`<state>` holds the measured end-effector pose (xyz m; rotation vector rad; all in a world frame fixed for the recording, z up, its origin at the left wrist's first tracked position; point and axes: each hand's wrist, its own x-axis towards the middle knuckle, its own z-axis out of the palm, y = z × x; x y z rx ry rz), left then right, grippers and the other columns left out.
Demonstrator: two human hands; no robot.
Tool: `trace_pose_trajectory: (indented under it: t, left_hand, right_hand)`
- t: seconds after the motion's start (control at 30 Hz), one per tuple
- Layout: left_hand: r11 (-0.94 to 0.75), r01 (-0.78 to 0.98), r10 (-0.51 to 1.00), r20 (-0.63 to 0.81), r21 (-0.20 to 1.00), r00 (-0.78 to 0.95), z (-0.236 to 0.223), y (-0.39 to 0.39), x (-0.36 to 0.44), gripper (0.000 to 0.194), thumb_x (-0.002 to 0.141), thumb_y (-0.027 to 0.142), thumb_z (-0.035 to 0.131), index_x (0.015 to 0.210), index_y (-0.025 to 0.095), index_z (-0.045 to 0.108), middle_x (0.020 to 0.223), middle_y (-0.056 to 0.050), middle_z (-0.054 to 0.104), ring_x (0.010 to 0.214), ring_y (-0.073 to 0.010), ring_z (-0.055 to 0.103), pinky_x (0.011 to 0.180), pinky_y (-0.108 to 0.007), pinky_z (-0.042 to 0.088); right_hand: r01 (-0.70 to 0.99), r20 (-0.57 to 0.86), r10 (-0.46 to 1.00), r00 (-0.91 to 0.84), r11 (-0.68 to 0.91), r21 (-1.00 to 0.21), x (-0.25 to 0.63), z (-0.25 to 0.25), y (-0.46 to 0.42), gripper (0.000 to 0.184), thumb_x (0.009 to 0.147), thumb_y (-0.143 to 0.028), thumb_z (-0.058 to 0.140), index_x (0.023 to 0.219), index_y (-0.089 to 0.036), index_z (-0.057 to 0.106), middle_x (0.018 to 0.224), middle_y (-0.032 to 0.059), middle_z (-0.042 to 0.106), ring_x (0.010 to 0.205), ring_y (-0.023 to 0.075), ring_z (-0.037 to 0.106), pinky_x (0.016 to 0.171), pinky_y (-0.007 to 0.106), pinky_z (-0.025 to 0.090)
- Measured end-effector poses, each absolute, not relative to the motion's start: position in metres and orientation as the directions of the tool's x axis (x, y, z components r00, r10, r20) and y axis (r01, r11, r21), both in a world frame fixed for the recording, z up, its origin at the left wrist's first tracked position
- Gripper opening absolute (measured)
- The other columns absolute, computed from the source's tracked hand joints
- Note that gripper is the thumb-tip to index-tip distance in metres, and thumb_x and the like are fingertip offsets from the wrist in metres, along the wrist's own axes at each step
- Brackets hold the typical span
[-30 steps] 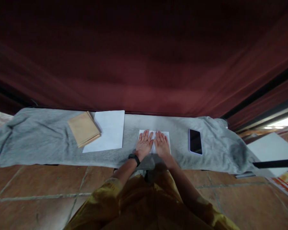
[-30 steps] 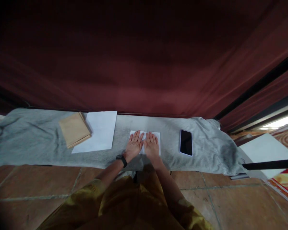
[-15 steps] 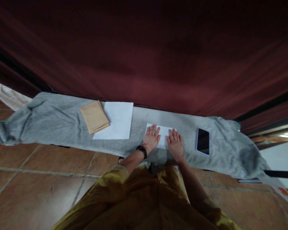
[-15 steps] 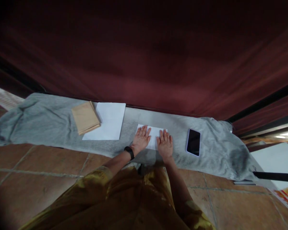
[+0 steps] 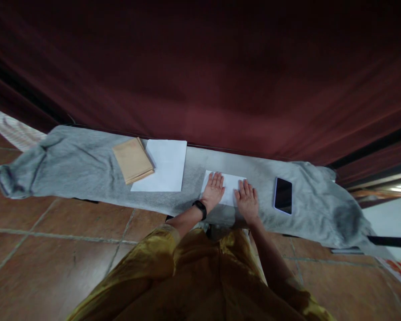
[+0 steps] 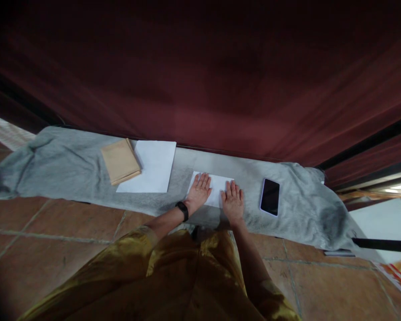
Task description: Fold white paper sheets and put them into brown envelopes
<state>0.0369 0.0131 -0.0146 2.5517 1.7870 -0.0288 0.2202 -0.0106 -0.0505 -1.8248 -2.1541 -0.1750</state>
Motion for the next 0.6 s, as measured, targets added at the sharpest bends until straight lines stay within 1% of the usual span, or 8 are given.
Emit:
trace_pose_trajectory:
  t: [0.1, 0.3, 0.4, 0.47, 0.6]
  left_hand:
    - [-0.354, 0.935, 0.935, -0.012, 0.019, 0.354, -0.016, 0.014, 0.036, 0.059, 0.102, 0.025, 0.025, 0.155, 0.000, 0.033, 0.164, -0.018, 0.028, 0.156, -0.0268, 0.016, 0.129, -0.052, 0.007]
    - [-0.327, 0.935, 0.945, 0.085, 0.140, 0.317, -0.019, 0.005, 0.028, 0.058, 0.106, 0.036, 0.026, 0.155, 0.007, 0.036, 0.164, -0.014, 0.031, 0.154, -0.0265, 0.024, 0.127, -0.047, 0.021]
    - [-0.376, 0.909, 0.924, 0.138, 0.177, 0.356, -0.024, -0.004, 0.039, 0.056, 0.107, 0.037, 0.026, 0.156, 0.012, 0.037, 0.165, -0.010, 0.033, 0.154, -0.0235, 0.024, 0.127, -0.044, 0.021]
    - [-0.411, 0.891, 0.910, 0.147, 0.192, 0.388, -0.028, -0.007, 0.050, 0.055, 0.107, 0.037, 0.025, 0.155, 0.014, 0.038, 0.164, -0.008, 0.035, 0.154, -0.0222, 0.025, 0.127, -0.044, 0.021]
    - [-0.356, 0.913, 0.933, 0.132, 0.199, 0.335, -0.032, -0.003, 0.059, 0.058, 0.106, 0.041, 0.026, 0.156, 0.013, 0.036, 0.164, -0.009, 0.035, 0.154, -0.0223, 0.025, 0.127, -0.044, 0.021]
  right_hand:
    - [0.978, 0.314, 0.940, -0.136, 0.177, -0.108, 0.220, -0.052, -0.011, 0.057, 0.107, -0.042, 0.030, 0.157, -0.014, 0.036, 0.159, 0.0171, 0.041, 0.144, 0.0321, 0.041, 0.117, 0.052, 0.028]
    - [0.979, 0.330, 0.937, -0.118, 0.165, -0.119, 0.218, -0.053, -0.011, 0.056, 0.107, -0.040, 0.031, 0.157, -0.016, 0.037, 0.159, 0.0159, 0.042, 0.143, 0.0318, 0.042, 0.118, 0.052, 0.026]
    - [0.979, 0.329, 0.938, -0.111, 0.160, -0.126, 0.217, -0.052, -0.011, 0.055, 0.107, -0.040, 0.031, 0.157, -0.015, 0.038, 0.159, 0.0160, 0.043, 0.144, 0.0315, 0.042, 0.118, 0.052, 0.026]
    - [0.979, 0.324, 0.939, -0.112, 0.161, -0.128, 0.216, -0.050, -0.011, 0.055, 0.107, -0.039, 0.032, 0.156, -0.016, 0.038, 0.159, 0.0159, 0.042, 0.144, 0.0313, 0.041, 0.118, 0.052, 0.026]
    - [0.979, 0.313, 0.943, -0.113, 0.160, -0.128, 0.216, -0.048, -0.011, 0.054, 0.107, -0.037, 0.033, 0.157, -0.016, 0.038, 0.159, 0.0162, 0.042, 0.144, 0.0317, 0.041, 0.117, 0.053, 0.027]
